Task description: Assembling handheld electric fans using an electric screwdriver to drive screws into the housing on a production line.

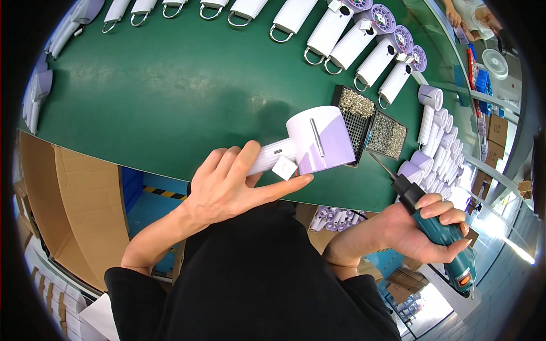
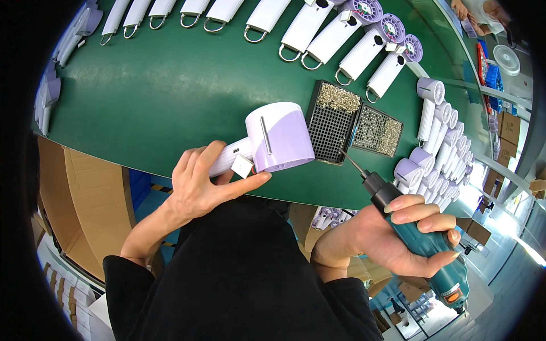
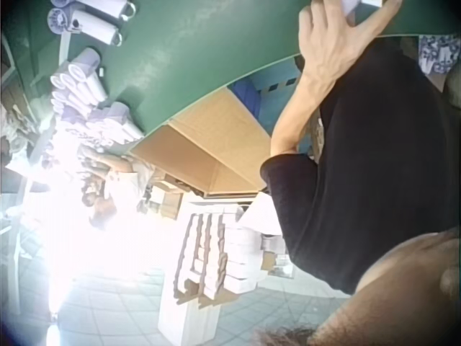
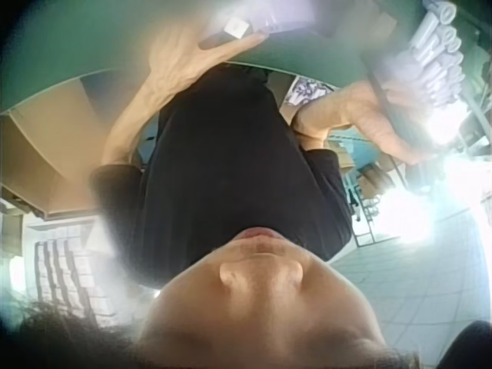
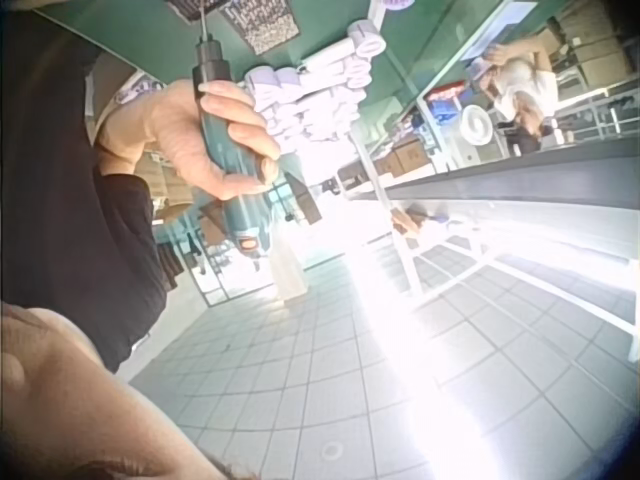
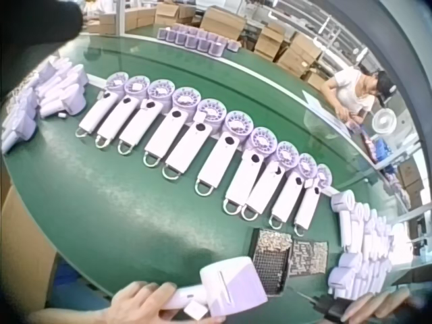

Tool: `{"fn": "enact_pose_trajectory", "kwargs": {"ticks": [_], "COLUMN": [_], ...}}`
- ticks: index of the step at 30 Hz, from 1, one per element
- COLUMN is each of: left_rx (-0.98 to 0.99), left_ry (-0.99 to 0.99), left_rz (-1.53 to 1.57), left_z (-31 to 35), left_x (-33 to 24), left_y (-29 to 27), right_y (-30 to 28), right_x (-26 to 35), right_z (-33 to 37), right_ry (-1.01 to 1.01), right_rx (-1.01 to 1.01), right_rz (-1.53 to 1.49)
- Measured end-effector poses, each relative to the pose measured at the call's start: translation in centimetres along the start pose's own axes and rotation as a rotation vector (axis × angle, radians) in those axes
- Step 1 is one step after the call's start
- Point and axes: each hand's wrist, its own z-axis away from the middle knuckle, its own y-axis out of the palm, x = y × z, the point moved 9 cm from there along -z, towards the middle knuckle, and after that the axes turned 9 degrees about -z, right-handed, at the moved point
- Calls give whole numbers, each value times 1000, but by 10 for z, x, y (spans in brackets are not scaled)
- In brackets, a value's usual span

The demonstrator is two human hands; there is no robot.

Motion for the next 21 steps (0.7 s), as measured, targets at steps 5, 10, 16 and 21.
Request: {"fn": "enact_pose_trajectory", "kwargs": {"ticks": [5, 10, 16, 21], "left_rx": [201, 352, 331, 304], "left_ry": [-325, -672, -855, -952], "left_rz": [652, 1502, 1799, 1929], "left_z": [-1, 6, 11, 17], "left_x": [18, 18, 17, 19], "left_y": [14, 37, 48, 51], "right_y": [-1, -3, -7, -7], "right_x": [0, -2, -6, -10], "right_z": [0, -1, 1, 3], "right_ry": [1, 6, 37, 47], "right_rx": [-14, -40, -37, -58], "right_rz": [11, 6, 17, 17]}}
